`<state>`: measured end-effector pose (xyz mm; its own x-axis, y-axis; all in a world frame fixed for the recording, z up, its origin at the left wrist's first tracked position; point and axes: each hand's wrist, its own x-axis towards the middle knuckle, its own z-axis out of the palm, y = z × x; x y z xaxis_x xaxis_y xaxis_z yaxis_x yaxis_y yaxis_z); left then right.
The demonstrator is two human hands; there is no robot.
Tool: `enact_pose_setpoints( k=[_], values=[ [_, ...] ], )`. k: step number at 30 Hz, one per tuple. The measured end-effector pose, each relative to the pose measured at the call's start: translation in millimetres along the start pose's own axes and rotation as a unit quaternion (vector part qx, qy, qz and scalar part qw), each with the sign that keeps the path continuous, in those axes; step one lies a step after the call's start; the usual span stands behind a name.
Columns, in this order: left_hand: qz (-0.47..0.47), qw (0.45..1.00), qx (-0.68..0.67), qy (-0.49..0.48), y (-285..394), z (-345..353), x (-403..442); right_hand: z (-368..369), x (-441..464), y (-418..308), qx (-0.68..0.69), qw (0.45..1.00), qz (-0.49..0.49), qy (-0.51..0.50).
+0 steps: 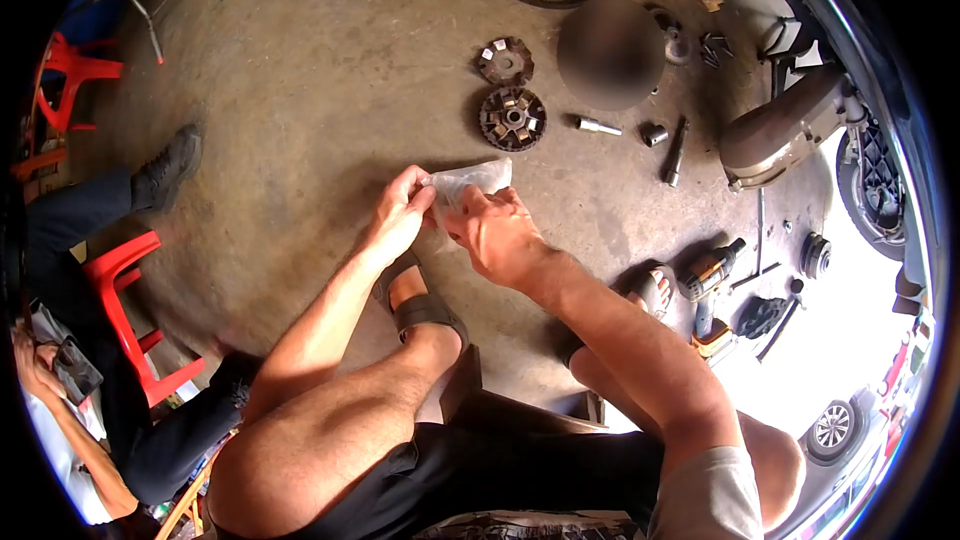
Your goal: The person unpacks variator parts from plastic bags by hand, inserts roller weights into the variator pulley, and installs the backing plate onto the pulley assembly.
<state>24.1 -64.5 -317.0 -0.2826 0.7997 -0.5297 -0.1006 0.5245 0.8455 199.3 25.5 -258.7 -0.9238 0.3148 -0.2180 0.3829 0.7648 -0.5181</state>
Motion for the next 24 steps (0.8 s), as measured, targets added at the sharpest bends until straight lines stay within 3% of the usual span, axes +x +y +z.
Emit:
enact_pose_setpoints(
  k=[2,4,7,11,13,19,21,24],
  values=[
    [0.003,1.000,-0.024,0.002,-6.6,-1.6,4.1,0.8,-1.8,3.5,0.028,1.000,-0.012,0.003],
    [0.060,0.994,0.078,0.042,-19.2,-7.0,10.8,-3.2,-3.2,4.9,0.056,0.998,-0.023,0.006],
    [0.034,0.997,0.037,0.052,-26.9,-6.7,9.2,-8.9,-6.5,8.8,0.086,0.996,-0.005,-0.025],
    [0.009,0.996,0.019,0.085,-31.3,-2.1,5.7,1.7,-6.5,8.5,0.118,0.993,0.018,0.017],
    [0.046,0.984,0.072,0.153,-39.3,-1.2,5.2,12.0,-5.1,5.1,0.132,0.990,0.028,0.037],
    [0.097,0.950,0.243,0.171,-40.1,0.1,-8.1,28.5,-6.1,-0.6,0.155,0.978,0.043,0.136],
    [0.132,0.930,0.290,0.183,-42.1,-0.6,-10.3,34.3,-7.1,8.7,0.288,0.924,0.130,0.213],
    [0.113,0.908,0.355,0.193,-27.3,-0.6,-15.1,43.0,-12.6,38.7,0.318,0.859,0.241,0.321]
  ],
)
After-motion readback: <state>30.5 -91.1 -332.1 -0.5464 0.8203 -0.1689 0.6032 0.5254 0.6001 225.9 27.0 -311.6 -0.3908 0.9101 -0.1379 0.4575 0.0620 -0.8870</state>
